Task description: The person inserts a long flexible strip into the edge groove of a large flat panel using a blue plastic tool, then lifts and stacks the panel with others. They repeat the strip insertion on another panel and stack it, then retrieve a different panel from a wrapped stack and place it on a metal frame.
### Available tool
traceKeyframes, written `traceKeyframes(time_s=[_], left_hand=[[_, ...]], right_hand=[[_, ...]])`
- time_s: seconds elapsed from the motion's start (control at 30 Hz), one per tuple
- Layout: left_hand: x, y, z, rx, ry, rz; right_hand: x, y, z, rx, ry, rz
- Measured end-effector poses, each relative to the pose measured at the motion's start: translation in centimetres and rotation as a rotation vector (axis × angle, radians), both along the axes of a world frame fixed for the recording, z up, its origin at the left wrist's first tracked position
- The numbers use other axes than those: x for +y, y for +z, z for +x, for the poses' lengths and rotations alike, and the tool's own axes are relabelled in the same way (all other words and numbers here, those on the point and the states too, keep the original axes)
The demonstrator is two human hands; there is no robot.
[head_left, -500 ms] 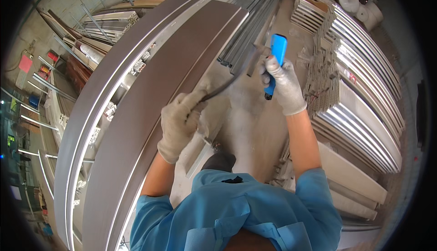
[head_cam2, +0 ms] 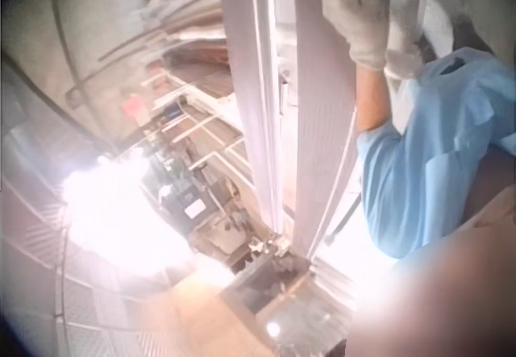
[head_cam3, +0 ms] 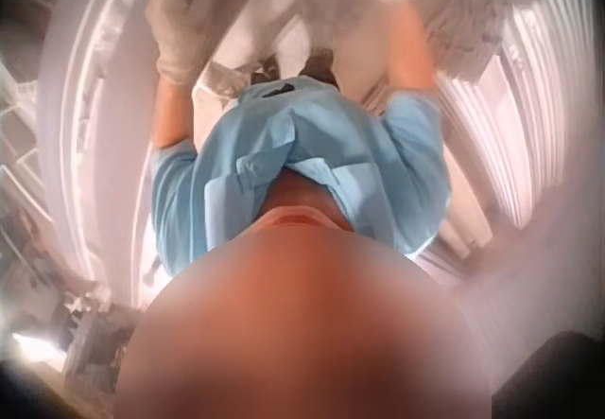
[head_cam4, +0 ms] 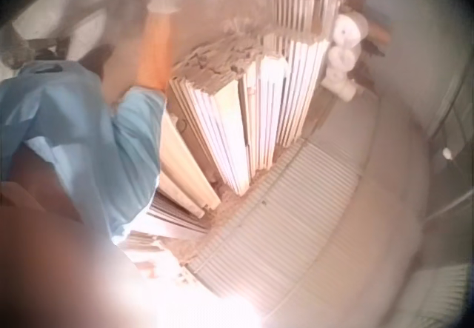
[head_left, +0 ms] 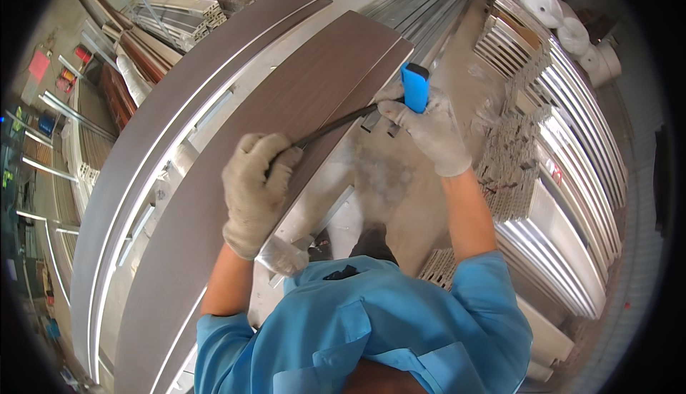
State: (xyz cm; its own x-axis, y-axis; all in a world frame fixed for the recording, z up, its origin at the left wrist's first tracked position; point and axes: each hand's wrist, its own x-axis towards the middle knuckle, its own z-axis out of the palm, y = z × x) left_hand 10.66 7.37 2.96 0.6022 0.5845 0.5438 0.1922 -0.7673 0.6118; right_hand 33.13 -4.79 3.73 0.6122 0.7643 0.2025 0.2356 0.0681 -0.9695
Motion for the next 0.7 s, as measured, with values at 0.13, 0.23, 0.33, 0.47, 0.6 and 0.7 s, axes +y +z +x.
traceKeyframes(time_s=[0.13, 0.23, 0.33, 0.47, 0.6, 0.7], left_hand=[[3.4, 4.1, 5.0, -0.214, 0.011, 0.516], [5.8, 8.6, 10.9, -0.218, 0.198, 0.8], [5.3, 8.8, 18.6, -0.275, 0.2, 0.912], [1.9, 1.1, 24.6, 0.118, 0.117, 0.398], [-0.2, -6.3, 27.6, 0.131, 0.222, -0.015], [0.1, -6.3, 28.5, 0.195, 0.286, -0.031]], right_hand=[[3.8, 1.7, 5.3, -0.043, 0.077, 0.211], [5.1, 5.4, 11.9, -0.255, 0.094, 0.463], [4.9, 8.5, 19.2, -0.124, -0.002, 0.741], [4.5, 3.6, 27.0, -0.494, -0.001, 0.218], [6.5, -6.1, 30.5, -0.064, 0.027, -0.163], [6.3, -8.0, 31.3, -0.048, 0.018, -0.116]])
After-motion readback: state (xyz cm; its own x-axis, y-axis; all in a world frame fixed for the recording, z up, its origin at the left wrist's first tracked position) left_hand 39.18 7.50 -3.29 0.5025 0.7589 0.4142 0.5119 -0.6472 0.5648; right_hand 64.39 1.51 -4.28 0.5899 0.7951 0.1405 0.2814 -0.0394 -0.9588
